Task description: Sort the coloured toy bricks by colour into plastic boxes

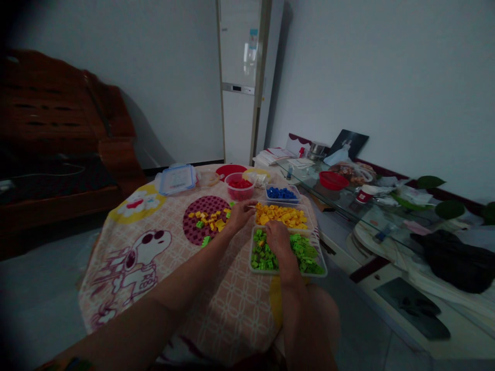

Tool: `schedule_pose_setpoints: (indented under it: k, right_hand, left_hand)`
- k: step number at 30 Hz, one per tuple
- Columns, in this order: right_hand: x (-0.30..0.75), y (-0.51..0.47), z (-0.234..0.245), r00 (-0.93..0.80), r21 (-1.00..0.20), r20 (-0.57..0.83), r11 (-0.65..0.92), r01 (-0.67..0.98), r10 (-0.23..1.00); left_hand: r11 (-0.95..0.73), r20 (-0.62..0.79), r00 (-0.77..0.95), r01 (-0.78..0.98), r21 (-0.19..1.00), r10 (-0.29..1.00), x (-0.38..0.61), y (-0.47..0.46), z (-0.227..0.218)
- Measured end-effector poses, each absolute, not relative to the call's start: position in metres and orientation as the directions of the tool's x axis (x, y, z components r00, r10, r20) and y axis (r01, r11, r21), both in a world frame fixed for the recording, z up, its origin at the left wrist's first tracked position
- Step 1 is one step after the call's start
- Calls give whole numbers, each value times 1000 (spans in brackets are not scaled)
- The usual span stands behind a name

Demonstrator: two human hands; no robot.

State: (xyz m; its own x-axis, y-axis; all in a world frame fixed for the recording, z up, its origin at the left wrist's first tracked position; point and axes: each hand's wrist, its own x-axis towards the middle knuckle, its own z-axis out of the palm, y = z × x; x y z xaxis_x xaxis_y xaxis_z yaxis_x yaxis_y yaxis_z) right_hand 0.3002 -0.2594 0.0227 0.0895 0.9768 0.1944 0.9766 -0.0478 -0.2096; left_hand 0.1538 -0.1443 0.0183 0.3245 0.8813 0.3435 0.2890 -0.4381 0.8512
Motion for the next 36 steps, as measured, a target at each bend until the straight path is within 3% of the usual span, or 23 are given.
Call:
schedule_pose_setpoints:
  k: [6,11,15,23,36]
  right_hand:
    - [300,-259,21,109,-207,204,-66,976,973]
    - [300,-257,18,92,-198,211,-49,979,973]
    - [301,-257,18,94,-203,213,-50,978,973]
    - [301,-258,21,86,-210,182,-47,977,979]
    - [302,-257,16,86,-204,206,-43,978,975]
  left_hand:
    - [-492,368,330,501,712,869,141,-147,8]
    - [-388,330,241,762,519,913,114,-147,2]
    - [-297,286,188,864,406,940,101,-151,1]
    - [-276,237,179,828,488,955,95,-151,-9]
    - [-288,256,187,846,448,948,97,-155,-8]
